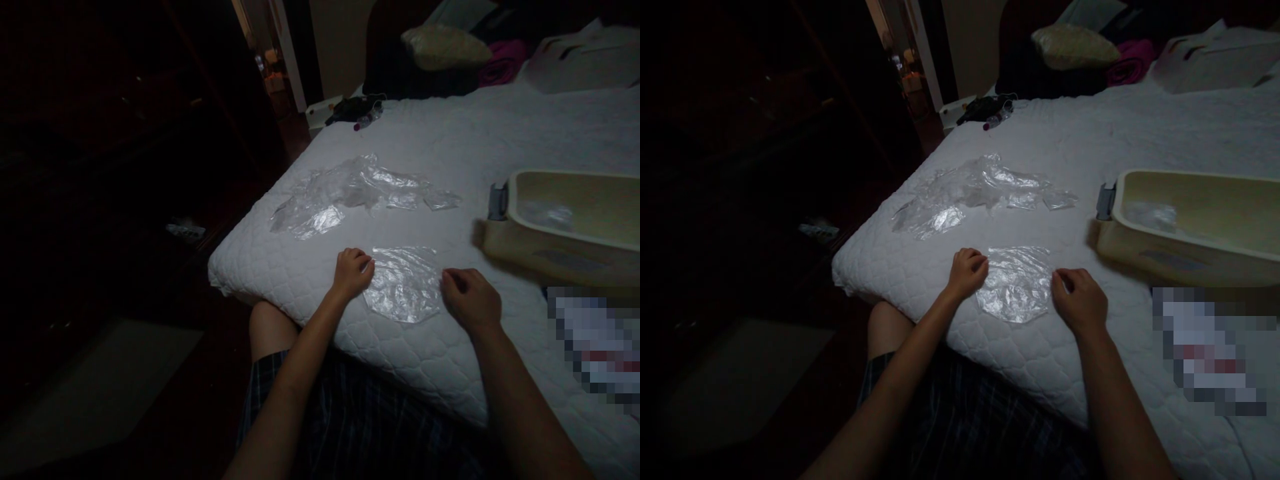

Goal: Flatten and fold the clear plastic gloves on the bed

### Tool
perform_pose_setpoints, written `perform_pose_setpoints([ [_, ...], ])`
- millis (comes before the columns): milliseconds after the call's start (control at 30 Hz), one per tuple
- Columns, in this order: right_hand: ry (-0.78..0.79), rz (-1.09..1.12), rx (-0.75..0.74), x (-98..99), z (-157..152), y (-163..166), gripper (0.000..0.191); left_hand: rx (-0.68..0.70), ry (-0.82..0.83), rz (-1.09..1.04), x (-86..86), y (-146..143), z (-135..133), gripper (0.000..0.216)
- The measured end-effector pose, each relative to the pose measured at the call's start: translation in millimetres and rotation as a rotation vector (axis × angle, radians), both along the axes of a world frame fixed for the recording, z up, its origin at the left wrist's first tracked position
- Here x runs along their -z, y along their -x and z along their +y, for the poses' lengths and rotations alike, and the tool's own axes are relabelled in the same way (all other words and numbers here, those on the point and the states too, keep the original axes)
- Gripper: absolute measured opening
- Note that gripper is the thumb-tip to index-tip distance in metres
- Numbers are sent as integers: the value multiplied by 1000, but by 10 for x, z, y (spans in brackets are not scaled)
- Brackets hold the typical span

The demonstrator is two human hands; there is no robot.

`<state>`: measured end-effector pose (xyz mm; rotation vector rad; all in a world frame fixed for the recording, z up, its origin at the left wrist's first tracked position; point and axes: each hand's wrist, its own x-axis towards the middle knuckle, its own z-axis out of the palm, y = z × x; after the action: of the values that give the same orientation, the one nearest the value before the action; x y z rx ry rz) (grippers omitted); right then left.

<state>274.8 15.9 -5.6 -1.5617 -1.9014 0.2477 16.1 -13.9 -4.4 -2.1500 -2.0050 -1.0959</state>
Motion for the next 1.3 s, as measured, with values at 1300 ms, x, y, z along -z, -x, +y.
perform_pose_setpoints([
  [1300,221,380,-208,61,0,-105,21,144,225,-283,-22,154,54,7],
])
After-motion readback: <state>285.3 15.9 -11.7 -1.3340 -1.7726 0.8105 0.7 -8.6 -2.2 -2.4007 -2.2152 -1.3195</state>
